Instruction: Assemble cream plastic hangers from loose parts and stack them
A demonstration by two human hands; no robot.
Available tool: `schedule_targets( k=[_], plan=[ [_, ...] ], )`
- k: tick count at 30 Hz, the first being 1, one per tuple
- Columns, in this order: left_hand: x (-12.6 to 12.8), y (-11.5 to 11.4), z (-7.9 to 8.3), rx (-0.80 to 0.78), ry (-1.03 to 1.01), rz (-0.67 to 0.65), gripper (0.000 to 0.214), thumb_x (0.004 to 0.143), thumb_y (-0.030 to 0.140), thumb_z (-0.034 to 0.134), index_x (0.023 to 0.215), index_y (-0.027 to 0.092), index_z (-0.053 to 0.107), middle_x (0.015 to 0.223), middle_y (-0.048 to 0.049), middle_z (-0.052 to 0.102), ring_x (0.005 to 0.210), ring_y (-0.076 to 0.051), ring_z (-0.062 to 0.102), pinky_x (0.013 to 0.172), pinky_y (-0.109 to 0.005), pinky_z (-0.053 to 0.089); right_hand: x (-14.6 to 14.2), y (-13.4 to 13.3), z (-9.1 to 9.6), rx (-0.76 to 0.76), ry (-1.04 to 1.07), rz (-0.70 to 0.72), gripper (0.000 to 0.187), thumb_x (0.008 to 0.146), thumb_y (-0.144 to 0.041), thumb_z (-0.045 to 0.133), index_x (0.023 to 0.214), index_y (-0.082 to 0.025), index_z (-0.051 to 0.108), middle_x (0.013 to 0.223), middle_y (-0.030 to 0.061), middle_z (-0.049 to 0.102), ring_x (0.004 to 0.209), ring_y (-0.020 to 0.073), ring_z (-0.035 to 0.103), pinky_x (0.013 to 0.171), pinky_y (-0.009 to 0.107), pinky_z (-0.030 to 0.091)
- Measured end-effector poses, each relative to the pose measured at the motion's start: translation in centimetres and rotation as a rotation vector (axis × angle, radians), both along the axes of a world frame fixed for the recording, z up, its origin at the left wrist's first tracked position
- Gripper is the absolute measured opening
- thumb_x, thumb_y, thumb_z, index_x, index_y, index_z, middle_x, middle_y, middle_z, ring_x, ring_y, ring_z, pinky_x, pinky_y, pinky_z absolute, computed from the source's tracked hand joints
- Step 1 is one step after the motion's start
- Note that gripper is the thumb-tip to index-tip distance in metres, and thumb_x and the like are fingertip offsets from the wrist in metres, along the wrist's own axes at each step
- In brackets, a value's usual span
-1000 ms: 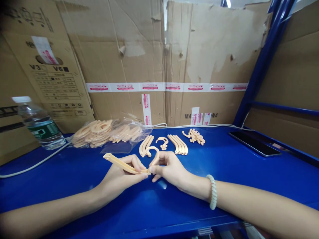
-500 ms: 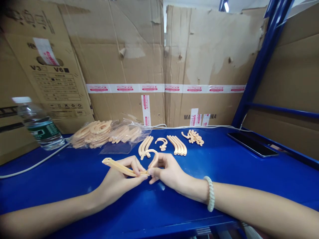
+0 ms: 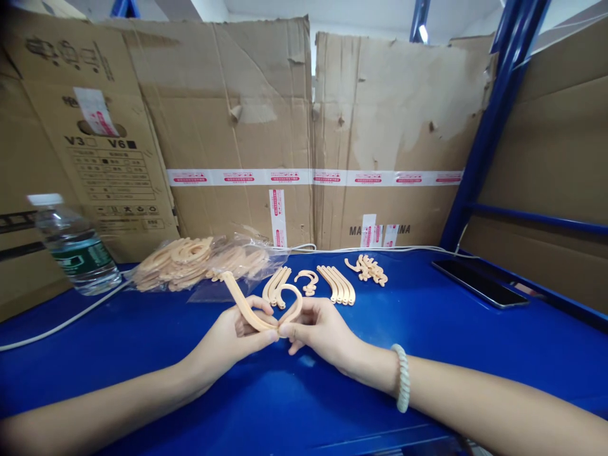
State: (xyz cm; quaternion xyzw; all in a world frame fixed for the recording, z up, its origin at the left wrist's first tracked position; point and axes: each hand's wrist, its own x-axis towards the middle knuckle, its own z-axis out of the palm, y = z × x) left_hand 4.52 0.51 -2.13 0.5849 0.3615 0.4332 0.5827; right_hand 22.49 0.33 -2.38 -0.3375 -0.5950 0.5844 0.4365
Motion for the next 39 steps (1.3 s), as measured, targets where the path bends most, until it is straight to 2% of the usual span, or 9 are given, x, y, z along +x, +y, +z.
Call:
schedule_targets(
  k=[4, 7, 10, 12, 17, 21, 29, 35, 39],
  plan=[
    [-0.1, 0.0, 0.1, -0.026, 0.038, 0.013, 0.041, 0.058, 0.027, 0.084, 0.08, 0.017, 0.051, 0.073, 0.0012, 0.068, 0.074, -0.017, 0.066, 0.071, -0.026, 0.049, 0.6, 0.4, 0.3, 0.033, -0.034, 0.01, 0.038, 0.067, -0.045, 0.079, 0.079, -0.013, 0.065, 0.069, 0.0017, 0.065, 0.06, 0.0121, 0.062, 0.058, 0.025, 0.055],
    [-0.4, 0.1, 0.2, -0.036, 0.012, 0.032, 0.037, 0.061, 0.027, 0.083, 0.079, 0.017, 0.053, 0.074, 0.0007, 0.067, 0.077, -0.017, 0.066, 0.072, -0.026, 0.048, 2.6, 1.5, 1.4, 0.242, -0.15, -0.07, 0.034, 0.079, -0.048, 0.068, 0.086, -0.015, 0.065, 0.073, 0.0023, 0.063, 0.063, 0.0134, 0.061, 0.061, 0.029, 0.055],
    [-0.6, 0.2, 0.3, -0.074, -0.052, 0.033, 0.035, 0.061, 0.023, 0.084, 0.08, 0.016, 0.055, 0.075, 0.0008, 0.067, 0.078, -0.015, 0.065, 0.073, -0.024, 0.047, 5.9, 3.1, 3.0, 0.653, -0.569, -0.197, 0.019, 0.087, -0.034, 0.061, 0.091, -0.017, 0.068, 0.089, 0.0076, 0.067, 0.078, 0.0186, 0.06, 0.07, 0.034, 0.052],
    [-0.7, 0.1, 0.5, -0.113, -0.078, 0.032, 0.034, 0.06, 0.02, 0.084, 0.08, 0.015, 0.057, 0.074, 0.0004, 0.067, 0.077, -0.014, 0.064, 0.071, -0.023, 0.047, 7.8, 4.1, 3.9, 0.908, -0.912, -0.159, 0.013, 0.087, -0.025, 0.059, 0.092, -0.018, 0.07, 0.089, 0.0088, 0.066, 0.089, 0.0232, 0.056, 0.079, 0.04, 0.047],
    [-0.9, 0.2, 0.8, -0.2, -0.138, 0.036, 0.036, 0.056, 0.017, 0.085, 0.085, 0.014, 0.063, 0.077, -0.0033, 0.07, 0.076, -0.015, 0.065, 0.073, -0.024, 0.048, 9.4, 5.6, 3.8, 1.013, -1.208, -0.006, 0.016, 0.084, -0.023, 0.065, 0.099, -0.019, 0.071, 0.099, 0.0101, 0.065, 0.096, 0.0252, 0.054, 0.085, 0.042, 0.044],
    [-1.0, 0.2, 0.7, -0.215, -0.149, 0.005, 0.034, 0.059, 0.019, 0.085, 0.088, 0.012, 0.069, 0.08, -0.0052, 0.071, 0.079, -0.015, 0.066, 0.076, -0.024, 0.05, 9.1, 6.1, 2.4, 0.974, -1.137, 0.047, 0.012, 0.086, -0.018, 0.06, 0.09, -0.018, 0.072, 0.093, 0.0084, 0.066, 0.092, 0.0227, 0.056, 0.086, 0.04, 0.044],
    [-1.2, 0.2, 0.9, -0.239, -0.156, 0.012, 0.031, 0.061, 0.021, 0.086, 0.087, 0.012, 0.071, 0.08, -0.0051, 0.072, 0.078, -0.015, 0.068, 0.077, -0.022, 0.052, 8.8, 6.6, 1.4, 0.925, -0.938, -0.049, 0.01, 0.085, -0.015, 0.06, 0.081, -0.018, 0.068, 0.096, 0.0078, 0.065, 0.093, 0.022, 0.058, 0.084, 0.037, 0.046],
    [-1.2, 0.2, 1.0, -0.255, -0.161, -0.004, 0.03, 0.061, 0.022, 0.086, 0.084, 0.013, 0.069, 0.08, -0.0061, 0.073, 0.08, -0.015, 0.069, 0.073, -0.019, 0.052, 7.5, 4.6, 2.7, 0.639, -0.324, -0.418, 0.018, 0.086, -0.036, 0.062, 0.088, -0.018, 0.064, 0.063, 0.0018, 0.064, 0.057, 0.017, 0.061, 0.056, 0.032, 0.05],
    [-1.2, 0.1, 1.1, -0.244, -0.153, -0.009, 0.031, 0.06, 0.023, 0.087, 0.083, 0.013, 0.068, 0.077, -0.0062, 0.073, 0.081, -0.015, 0.069, 0.073, -0.018, 0.051, 5.7, 1.8, 3.7, 0.481, -0.04, -0.392, 0.021, 0.082, -0.036, 0.068, 0.089, -0.017, 0.067, 0.073, 0.0059, 0.07, 0.064, 0.0189, 0.068, 0.06, 0.032, 0.055]
  ],
)
